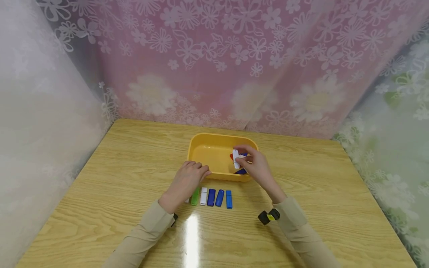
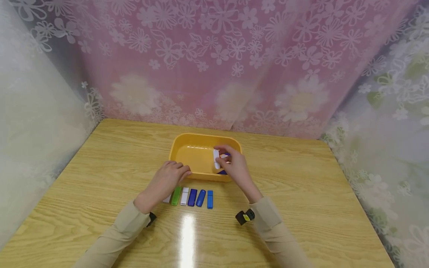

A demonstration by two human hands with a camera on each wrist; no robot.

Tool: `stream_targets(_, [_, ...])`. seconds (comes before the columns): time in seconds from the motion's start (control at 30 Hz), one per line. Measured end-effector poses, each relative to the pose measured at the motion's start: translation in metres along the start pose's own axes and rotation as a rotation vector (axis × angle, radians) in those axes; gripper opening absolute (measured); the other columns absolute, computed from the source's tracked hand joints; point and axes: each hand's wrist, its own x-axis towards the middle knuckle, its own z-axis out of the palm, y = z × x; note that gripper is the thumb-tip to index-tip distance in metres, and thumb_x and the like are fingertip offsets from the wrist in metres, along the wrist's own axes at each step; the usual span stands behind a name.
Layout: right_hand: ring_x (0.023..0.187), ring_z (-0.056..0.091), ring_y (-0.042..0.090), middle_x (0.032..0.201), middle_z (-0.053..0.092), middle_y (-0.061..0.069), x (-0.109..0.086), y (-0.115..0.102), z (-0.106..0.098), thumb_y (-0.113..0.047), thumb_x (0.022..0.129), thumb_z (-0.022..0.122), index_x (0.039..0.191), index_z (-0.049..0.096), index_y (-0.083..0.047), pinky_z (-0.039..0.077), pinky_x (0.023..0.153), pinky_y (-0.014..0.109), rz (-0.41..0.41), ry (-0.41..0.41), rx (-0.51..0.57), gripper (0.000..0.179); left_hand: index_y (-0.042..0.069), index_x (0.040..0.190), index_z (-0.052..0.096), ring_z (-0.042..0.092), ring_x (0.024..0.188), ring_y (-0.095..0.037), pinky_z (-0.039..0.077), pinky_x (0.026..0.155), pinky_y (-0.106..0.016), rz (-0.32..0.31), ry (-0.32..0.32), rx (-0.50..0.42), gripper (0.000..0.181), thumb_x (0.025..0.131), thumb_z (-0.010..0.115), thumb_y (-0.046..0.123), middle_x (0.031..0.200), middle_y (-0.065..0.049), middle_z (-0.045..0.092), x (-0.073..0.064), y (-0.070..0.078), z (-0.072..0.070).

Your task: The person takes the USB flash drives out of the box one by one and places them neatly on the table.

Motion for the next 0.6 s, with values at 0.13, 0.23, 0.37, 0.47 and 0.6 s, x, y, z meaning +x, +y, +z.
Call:
stream_targets(0.13, [0.093, 0.07, 0.03, 0.116, 0.067, 0.017, -0.019, -0.001, -0.002, -0.005, 0.095, 0.07, 0.129, 0.066, -0.006, 0.061, 0.078, 0.043, -0.019, 0.002, -0.02, 0.034, 0.011, 0.091, 0.069, 0.059, 0.072, -0.021, 0.053, 0.086, -0.041, -0.006, -0.003, -0.008, 0.022, 0.103, 0.059, 0.026, 0.08, -0.002, 0.07, 0.001, 0.001, -0.001])
stream_targets(0.23, [0.093, 0.07, 0.027, 0.114, 0.069, 0.015, -0.033, 0.0, -0.001, -0.003, 0.093, 0.073, 0.125, 0.068, -0.007, 0.06, 0.082, 0.038, -0.021, 0.002, -0.068, 0.033, 0.011, 0.091, 0.069, 0.059, 0.072, -0.021, 0.053, 0.086, -0.041, -0.006, -0.003, -0.008, 0.021, 0.103, 0.059, 0.025, 0.08, -0.002, 0.07, 0.001, 0.001, -0.001])
stream_targets(0.37, [0.085, 0.071, 0.023, 0.109, 0.071, 0.014, -0.051, 0.004, 0.002, -0.001, 0.089, 0.076, 0.121, 0.069, -0.007, 0.06, 0.076, 0.031, 0.024, -0.024, -0.089, 0.033, 0.012, 0.091, 0.069, 0.06, 0.072, -0.021, 0.053, 0.086, -0.04, -0.001, 0.0, 0.005, 0.019, 0.103, 0.061, 0.025, 0.081, -0.002, 0.07, 0.0, 0.0, 0.0])
stream_targets(0.47, [0.083, 0.071, 0.019, 0.106, 0.072, 0.011, -0.061, 0.008, 0.006, -0.003, 0.089, 0.077, 0.121, 0.069, -0.007, 0.059, 0.072, 0.027, 0.086, -0.058, -0.098, 0.033, 0.013, 0.091, 0.069, 0.06, 0.072, -0.021, 0.053, 0.087, -0.04, -0.002, -0.001, 0.01, 0.019, 0.103, 0.061, 0.025, 0.081, -0.001, 0.07, 0.0, 0.0, 0.0])
stream_targets(0.6, [0.08, 0.069, 0.017, 0.104, 0.071, 0.009, -0.068, 0.015, 0.012, -0.005, 0.089, 0.078, 0.118, 0.069, -0.005, 0.057, 0.067, 0.025, 0.146, -0.092, -0.134, 0.031, 0.013, 0.092, 0.069, 0.059, 0.073, -0.02, 0.052, 0.087, -0.04, -0.001, -0.008, 0.013, 0.02, 0.103, 0.059, 0.026, 0.082, -0.001, 0.07, 0.0, 0.0, 0.0])
